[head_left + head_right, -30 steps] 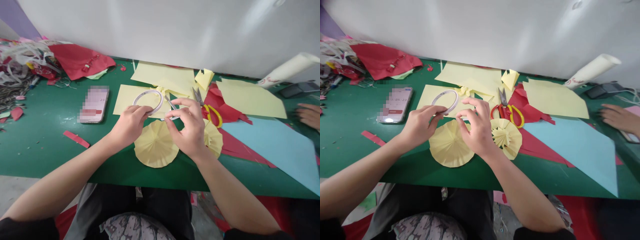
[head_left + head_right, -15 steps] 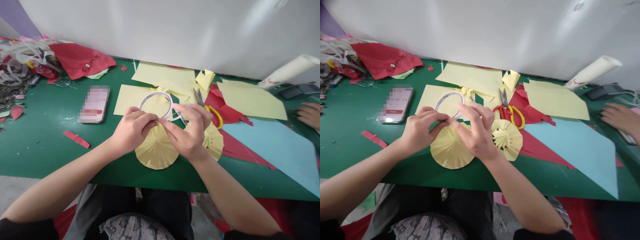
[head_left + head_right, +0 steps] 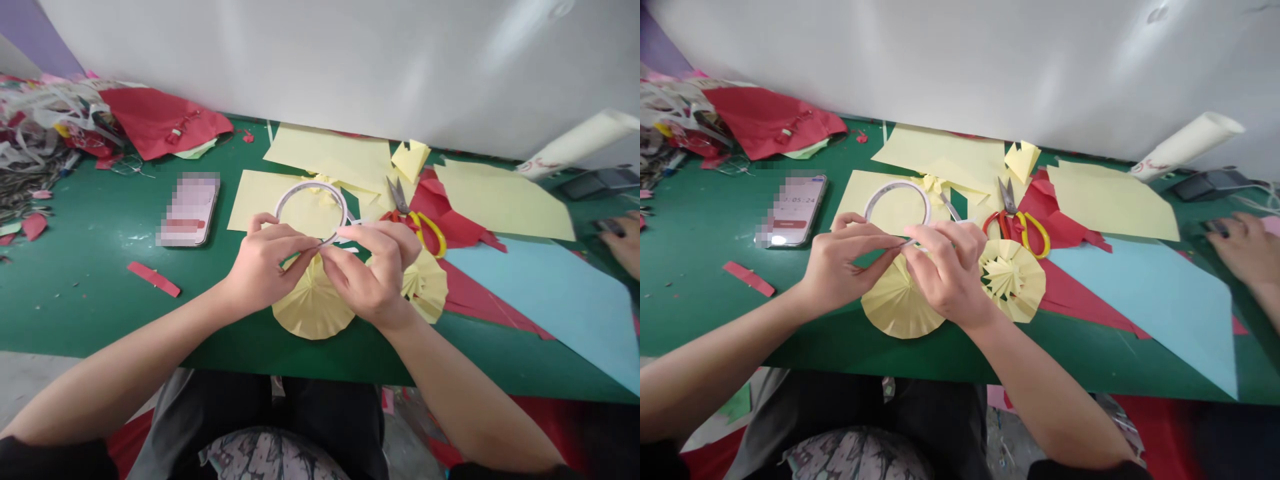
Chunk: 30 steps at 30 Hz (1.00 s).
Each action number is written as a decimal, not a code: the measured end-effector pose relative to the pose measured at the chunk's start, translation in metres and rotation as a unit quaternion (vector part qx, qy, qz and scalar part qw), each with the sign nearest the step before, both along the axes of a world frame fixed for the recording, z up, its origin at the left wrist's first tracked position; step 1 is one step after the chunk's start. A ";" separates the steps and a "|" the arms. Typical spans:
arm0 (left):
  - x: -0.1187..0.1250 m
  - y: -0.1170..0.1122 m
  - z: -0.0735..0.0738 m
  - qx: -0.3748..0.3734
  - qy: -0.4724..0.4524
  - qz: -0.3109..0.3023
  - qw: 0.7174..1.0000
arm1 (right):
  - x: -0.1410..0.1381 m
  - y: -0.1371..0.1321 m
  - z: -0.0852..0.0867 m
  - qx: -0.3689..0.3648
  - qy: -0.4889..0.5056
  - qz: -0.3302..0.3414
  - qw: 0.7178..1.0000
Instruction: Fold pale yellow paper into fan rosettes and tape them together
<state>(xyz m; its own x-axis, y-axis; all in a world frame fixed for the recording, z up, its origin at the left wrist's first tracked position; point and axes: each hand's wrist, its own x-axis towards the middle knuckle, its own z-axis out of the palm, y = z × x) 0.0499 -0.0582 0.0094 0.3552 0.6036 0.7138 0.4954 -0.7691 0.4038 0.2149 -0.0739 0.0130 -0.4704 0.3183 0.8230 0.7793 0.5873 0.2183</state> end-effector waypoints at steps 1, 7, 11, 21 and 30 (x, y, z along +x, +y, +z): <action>0.000 -0.001 0.001 -0.011 0.001 0.006 1.000 | -0.001 0.000 0.001 0.004 -0.002 0.002 1.000; 0.002 -0.008 0.006 -0.050 0.002 0.026 0.998 | -0.002 0.000 0.007 0.048 -0.018 0.020 0.998; 0.002 -0.011 0.007 -0.079 -0.001 0.049 0.996 | -0.001 0.000 0.006 0.051 -0.020 0.019 0.998; -0.010 0.017 -0.005 -0.127 0.096 0.186 0.970 | -0.003 0.001 0.004 -0.141 0.105 -0.009 0.984; -0.009 0.018 -0.010 -0.161 0.174 0.177 0.955 | -0.001 0.009 0.001 -0.479 0.147 -0.041 0.864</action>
